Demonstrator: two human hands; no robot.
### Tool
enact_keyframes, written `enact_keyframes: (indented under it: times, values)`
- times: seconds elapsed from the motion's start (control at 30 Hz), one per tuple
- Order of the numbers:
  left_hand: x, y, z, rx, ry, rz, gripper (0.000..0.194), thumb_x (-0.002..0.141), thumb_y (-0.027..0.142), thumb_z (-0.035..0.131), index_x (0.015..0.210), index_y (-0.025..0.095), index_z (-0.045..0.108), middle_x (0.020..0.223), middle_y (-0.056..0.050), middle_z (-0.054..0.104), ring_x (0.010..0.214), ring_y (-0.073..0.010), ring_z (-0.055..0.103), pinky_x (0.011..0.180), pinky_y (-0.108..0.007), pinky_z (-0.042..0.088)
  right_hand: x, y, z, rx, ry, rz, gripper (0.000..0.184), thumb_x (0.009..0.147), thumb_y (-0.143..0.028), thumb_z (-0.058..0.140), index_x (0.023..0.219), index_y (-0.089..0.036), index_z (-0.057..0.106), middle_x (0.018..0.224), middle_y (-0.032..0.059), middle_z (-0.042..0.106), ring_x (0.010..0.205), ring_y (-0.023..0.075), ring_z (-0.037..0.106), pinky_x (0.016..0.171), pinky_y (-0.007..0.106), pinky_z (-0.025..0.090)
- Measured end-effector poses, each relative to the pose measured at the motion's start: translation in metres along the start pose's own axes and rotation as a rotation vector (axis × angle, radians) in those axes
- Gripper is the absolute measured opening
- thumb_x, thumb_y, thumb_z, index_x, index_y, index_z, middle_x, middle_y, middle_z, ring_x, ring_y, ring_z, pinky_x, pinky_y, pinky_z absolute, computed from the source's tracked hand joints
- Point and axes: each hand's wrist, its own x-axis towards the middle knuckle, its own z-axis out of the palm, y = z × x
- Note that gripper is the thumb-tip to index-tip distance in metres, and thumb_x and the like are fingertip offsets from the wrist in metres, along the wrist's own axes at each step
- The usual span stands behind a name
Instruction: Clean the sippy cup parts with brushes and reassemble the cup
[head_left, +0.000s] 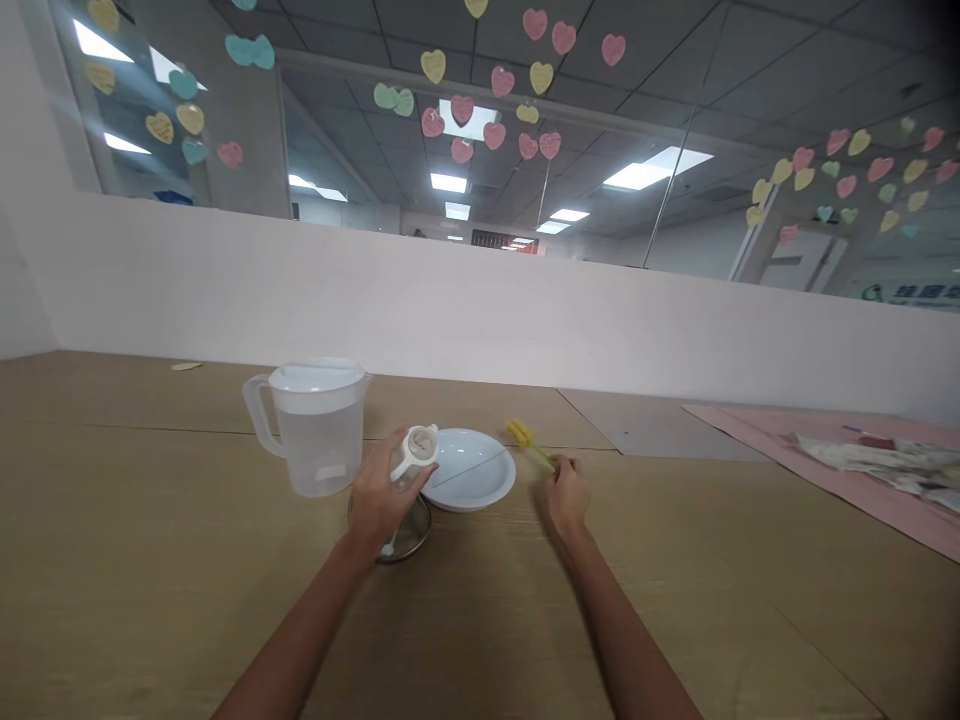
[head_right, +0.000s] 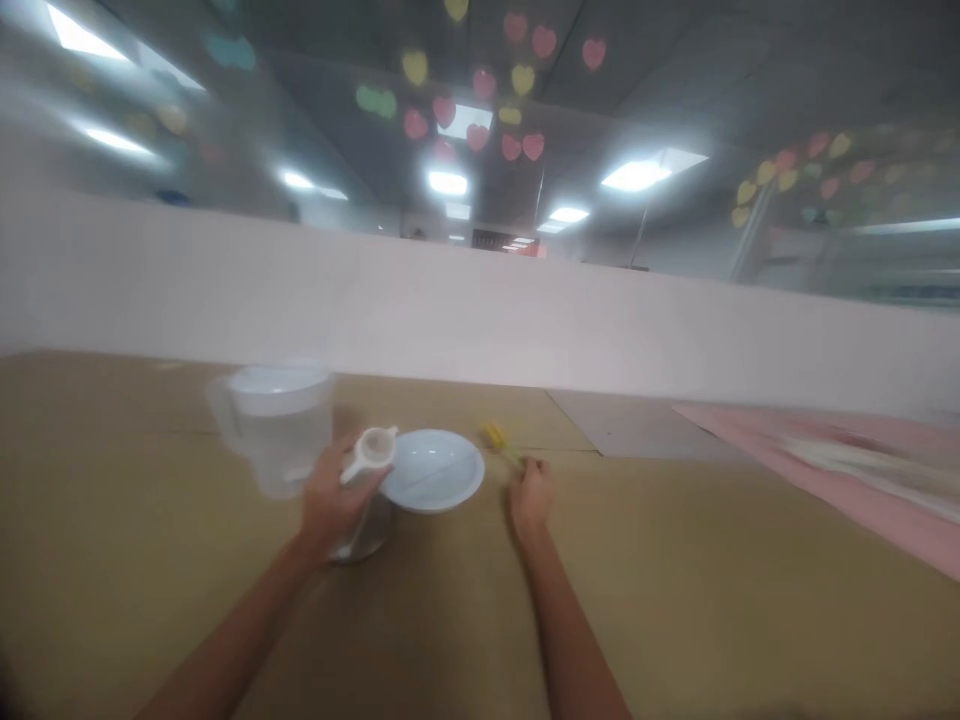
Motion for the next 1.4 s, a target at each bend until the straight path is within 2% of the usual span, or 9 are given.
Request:
enact_keyframes:
  times: [0.1,0.27,0.33,0.5,0.73,1.0,1.17,1.27,1.4]
  values:
    - [-0.006,0.012,0.000,-0.102,-0.023,-0.018,0.050,0.073,0.044,0.063,0.113,0.016,0.051,0.103,-0.010,0.065,0.089,-0.0217,0.063,0.077,-0.031,0.051,-0.002,-0.001,0.000,-0.017,-0.115,-0.010,0.034,0.076,-0.009,0.040,0.101,-0.013,0.062,0.098,0.0094,0.060,0.078,0.0161,0.057,0.061,0.024,0.036]
    - [-0.023,0.038,0.002,-0.227,-0.135,0.252,0.050,0.073,0.043,0.064,0.113,0.016,0.052,0.096,-0.010,0.068,0.086,-0.0212,0.064,0.078,-0.031,0.050,-0.009,-0.014,0.000,-0.089,-0.373,-0.057,0.033,0.073,-0.011,0.047,0.102,-0.014,0.060,0.093,0.0096,0.064,0.084,0.0178,0.059,0.062,0.023,0.035]
    - [-0.028,0.047,0.001,-0.263,-0.194,0.307,0.048,0.073,0.043,0.063,0.112,0.016,0.053,0.093,-0.009,0.068,0.085,-0.0209,0.063,0.079,-0.031,0.050,-0.010,-0.018,0.000,-0.127,-0.433,-0.071,0.030,0.072,-0.014,0.049,0.100,-0.014,0.061,0.092,0.0111,0.065,0.087,0.0192,0.060,0.064,0.023,0.036]
    - [-0.035,0.058,-0.001,-0.317,-0.408,0.178,0.057,0.074,0.047,0.060,0.121,0.018,0.049,0.100,-0.010,0.067,0.091,-0.0218,0.062,0.081,-0.031,0.050,-0.008,-0.019,0.003,-0.162,-0.474,-0.067,0.027,0.070,-0.019,0.051,0.093,-0.014,0.064,0.091,0.0135,0.067,0.090,0.0220,0.061,0.067,0.025,0.038]
    - [-0.041,0.059,0.004,-0.410,-0.538,0.002,0.058,0.075,0.038,0.062,0.126,0.019,0.042,0.116,-0.012,0.061,0.101,-0.0223,0.060,0.084,-0.032,0.051,-0.007,-0.021,0.000,-0.191,-0.512,-0.023,0.029,0.070,-0.029,0.051,0.091,-0.014,0.065,0.086,0.0143,0.069,0.085,0.0267,0.064,0.069,0.031,0.040]
    - [-0.043,0.059,0.009,-0.437,-0.570,-0.025,0.056,0.080,0.033,0.054,0.130,0.017,0.036,0.120,-0.013,0.058,0.108,-0.0225,0.057,0.091,-0.034,0.048,-0.009,-0.025,-0.002,-0.165,-0.495,0.005,0.032,0.076,-0.035,0.047,0.091,-0.014,0.066,0.090,0.0155,0.068,0.087,0.0274,0.064,0.071,0.032,0.041]
    - [-0.042,0.056,0.007,-0.426,-0.581,0.026,0.056,0.081,0.034,0.052,0.131,0.017,0.034,0.123,-0.013,0.056,0.108,-0.0217,0.056,0.090,-0.032,0.048,-0.009,-0.025,-0.007,-0.105,-0.432,0.056,0.042,0.086,-0.039,0.032,0.090,-0.014,0.066,0.092,0.0139,0.068,0.087,0.0243,0.063,0.068,0.029,0.040]
    - [-0.036,0.042,0.006,-0.380,-0.514,0.013,0.052,0.082,0.036,0.050,0.128,0.018,0.036,0.117,-0.012,0.058,0.100,-0.0213,0.058,0.086,-0.034,0.048,-0.002,-0.027,-0.011,-0.052,-0.417,0.062,0.045,0.090,-0.039,0.025,0.093,-0.016,0.064,0.092,0.0110,0.068,0.087,0.0215,0.062,0.066,0.027,0.039]
    - [-0.022,0.007,0.007,-0.086,-0.367,-0.195,0.031,0.086,0.033,0.040,0.110,0.016,0.049,0.099,-0.009,0.062,0.092,-0.0215,0.059,0.083,-0.036,0.045,0.020,-0.039,-0.010,0.022,-0.467,-0.006,0.042,0.090,-0.042,0.028,0.100,-0.018,0.061,0.095,0.0077,0.068,0.087,0.0174,0.062,0.065,0.023,0.038]
